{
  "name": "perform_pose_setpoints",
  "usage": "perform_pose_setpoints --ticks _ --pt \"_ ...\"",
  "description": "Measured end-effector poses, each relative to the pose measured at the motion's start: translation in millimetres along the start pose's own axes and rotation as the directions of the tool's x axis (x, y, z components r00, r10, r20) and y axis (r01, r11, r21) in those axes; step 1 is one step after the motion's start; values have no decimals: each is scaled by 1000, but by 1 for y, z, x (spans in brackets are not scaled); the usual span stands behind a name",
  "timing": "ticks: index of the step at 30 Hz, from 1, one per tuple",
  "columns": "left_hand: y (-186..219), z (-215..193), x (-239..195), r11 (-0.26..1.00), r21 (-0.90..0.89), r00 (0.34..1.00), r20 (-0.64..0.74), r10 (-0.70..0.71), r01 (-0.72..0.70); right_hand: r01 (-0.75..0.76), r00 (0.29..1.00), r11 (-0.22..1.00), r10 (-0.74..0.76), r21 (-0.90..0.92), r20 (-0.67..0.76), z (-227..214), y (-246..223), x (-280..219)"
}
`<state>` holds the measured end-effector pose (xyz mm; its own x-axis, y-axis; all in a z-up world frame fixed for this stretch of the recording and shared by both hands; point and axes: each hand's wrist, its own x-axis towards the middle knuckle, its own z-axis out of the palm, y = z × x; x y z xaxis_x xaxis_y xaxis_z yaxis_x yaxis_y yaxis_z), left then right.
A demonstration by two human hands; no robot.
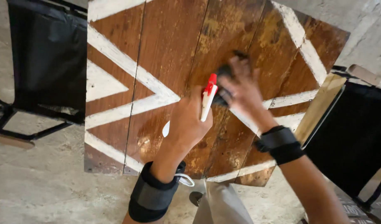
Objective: The person sprays a cleaning solution from a white bottle with a red nozzle onto wooden tables and a crate, then wipes the surfaces with a dark cloth. The person moves between several pieces of furniture, repeating the spray and wipe sequence on each item.
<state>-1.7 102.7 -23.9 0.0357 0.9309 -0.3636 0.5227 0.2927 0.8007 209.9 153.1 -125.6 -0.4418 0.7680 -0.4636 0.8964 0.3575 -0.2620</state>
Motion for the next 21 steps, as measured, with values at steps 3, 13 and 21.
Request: perform_pose_setpoints --ticks 3,13,21 --pt "8 -22 -2 996 -33 997 -7 -80 79 -179 958 979 196 99 -209 -7 63 34" --pt "-28 -52 -47 1000 -30 990 -138 2 -6 41 968 997 -23 65 -251 -41 -82 139" --pt "-34 -68 -68 995 -102 993 -113 -33 21 -81 995 996 78 44 64 -43 -3 28"
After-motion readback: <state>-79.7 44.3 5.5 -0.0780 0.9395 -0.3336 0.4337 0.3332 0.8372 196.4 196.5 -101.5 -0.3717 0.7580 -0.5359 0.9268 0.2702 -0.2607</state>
